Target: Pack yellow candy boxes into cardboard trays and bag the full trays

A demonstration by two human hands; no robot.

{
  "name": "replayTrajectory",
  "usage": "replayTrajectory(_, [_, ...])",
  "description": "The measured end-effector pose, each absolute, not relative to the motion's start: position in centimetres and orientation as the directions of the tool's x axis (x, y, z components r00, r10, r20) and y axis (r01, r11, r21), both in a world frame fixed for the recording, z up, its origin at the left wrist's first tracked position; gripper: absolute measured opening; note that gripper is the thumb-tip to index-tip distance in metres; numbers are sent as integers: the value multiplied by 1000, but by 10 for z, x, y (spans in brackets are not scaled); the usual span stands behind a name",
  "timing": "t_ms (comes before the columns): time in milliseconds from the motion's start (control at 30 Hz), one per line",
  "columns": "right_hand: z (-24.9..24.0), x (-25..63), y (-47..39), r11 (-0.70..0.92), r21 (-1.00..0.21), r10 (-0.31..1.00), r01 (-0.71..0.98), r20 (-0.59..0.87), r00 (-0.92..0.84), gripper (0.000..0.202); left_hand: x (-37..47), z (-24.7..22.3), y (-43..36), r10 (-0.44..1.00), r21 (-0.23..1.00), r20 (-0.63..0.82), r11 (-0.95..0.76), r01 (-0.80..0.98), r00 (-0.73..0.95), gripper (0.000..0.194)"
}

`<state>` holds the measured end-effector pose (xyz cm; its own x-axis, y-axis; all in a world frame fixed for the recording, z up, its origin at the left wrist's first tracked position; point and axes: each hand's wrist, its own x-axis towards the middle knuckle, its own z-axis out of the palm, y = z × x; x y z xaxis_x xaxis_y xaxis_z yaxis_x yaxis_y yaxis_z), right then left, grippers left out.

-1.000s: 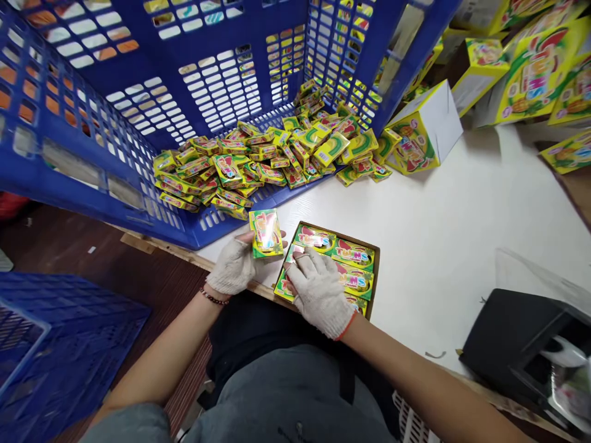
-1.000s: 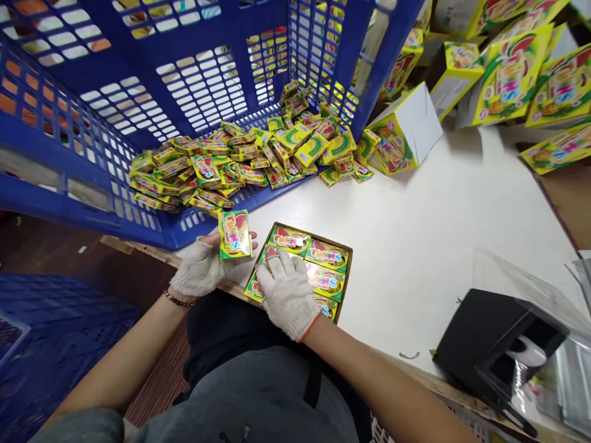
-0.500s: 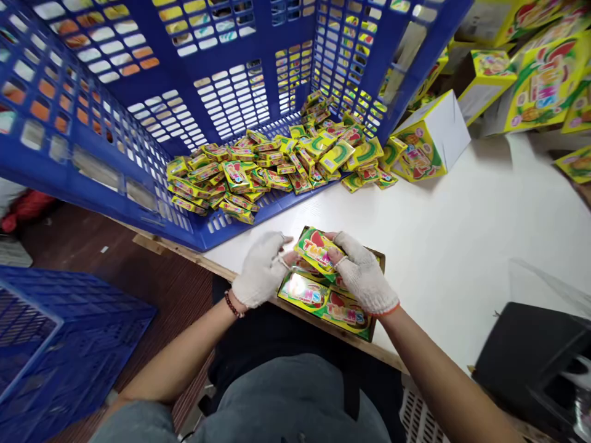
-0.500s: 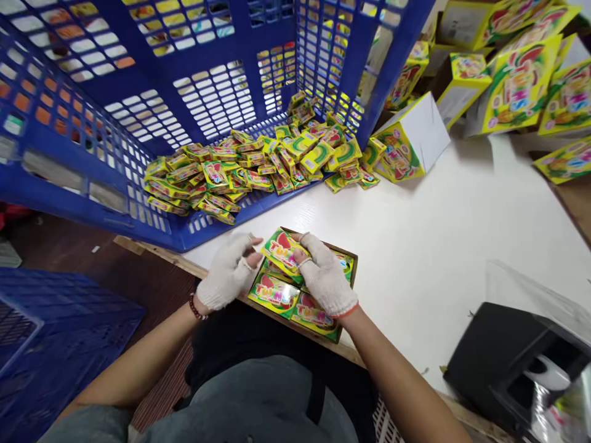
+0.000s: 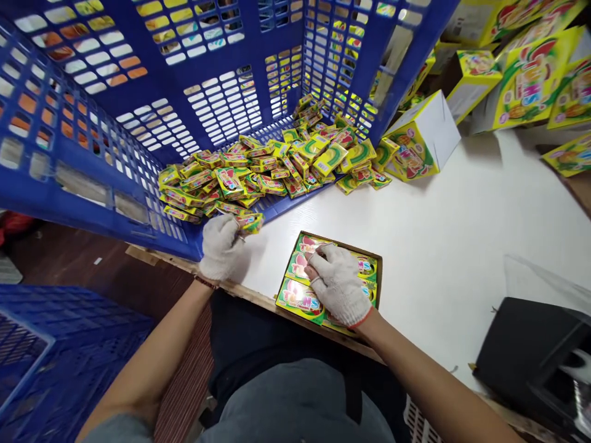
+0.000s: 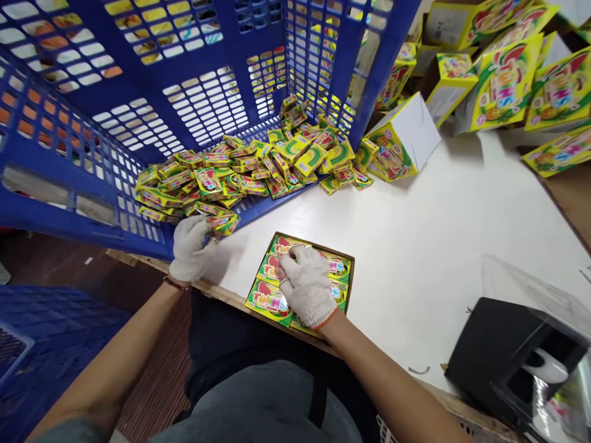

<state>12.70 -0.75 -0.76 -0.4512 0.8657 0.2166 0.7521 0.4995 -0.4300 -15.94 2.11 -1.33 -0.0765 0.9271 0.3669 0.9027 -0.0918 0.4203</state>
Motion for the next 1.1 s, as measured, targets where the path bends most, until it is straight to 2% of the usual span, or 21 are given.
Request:
replayTrajectory(100, [0, 133, -2, 453, -656, 891, 603, 310, -333, 32, -124, 0, 1, 918, 657, 395, -270, 704, -17, 14])
replayTrajectory(167, [9, 136, 4, 343, -846, 931, 407, 248, -269, 41, -98, 10, -9, 929, 792, 369, -324, 517, 17, 14])
replayTrajectory(233, [20, 140, 12, 200, -948, 935, 248, 109, -337, 47, -74, 19, -14, 946, 855, 322, -309, 417, 40, 16])
replayTrajectory(300, [30, 143, 23, 156, -963, 900, 219, 48, -433, 45, -58, 23, -13, 947, 848, 308, -315, 427, 87, 18])
replayTrajectory(367, [32, 148, 35, 224, -932, 899, 286, 84, -430, 37, -50, 22, -9, 921, 764, 370, -378, 523, 126, 25])
replayTrajectory(433, [27, 152, 47, 294, -874, 922, 386, 153, -357, 33, -53, 16, -1, 884, 640, 450, -420, 643, 129, 38])
replayTrajectory(533, [6, 153, 59, 350, -780, 926, 519, 204, -317, 32, -74, 2, 15, 883, 519, 465, -329, 789, 62, 46])
replayTrajectory(667, [-17, 144, 58, 421, -641, 903, 642, 233, -361, 29, -126, -11, 41, 955, 340, 296, -128, 932, 23, 50])
replayTrajectory(733, [-19, 138, 54, 453, -575, 890, 681, 241, -388, 29, -154, -13, 53, 985, 225, 163, -90, 970, 53, 52])
replayTrajectory(833, [-14, 133, 49, 510, -454, 856, 731, 186, -482, 32, -187, -12, 68, 997, 118, -2, -77, 990, 78, 48])
replayTrajectory(967, [-9, 133, 46, 562, -272, 825, 781, 115, -553, 43, -205, -12, 81, 997, 32, -69, -34, 999, 36, 39])
replayTrajectory(1033, [-8, 135, 45, 610, -234, 791, 757, 127, -598, 46, -204, -15, 83, 997, 74, -76, -8, 997, 14, 39])
replayTrajectory(1100, [-8, 137, 46, 656, -223, 752, 721, 126, -646, 46, -199, -19, 81, 997, 168, -76, 18, 986, -6, 41])
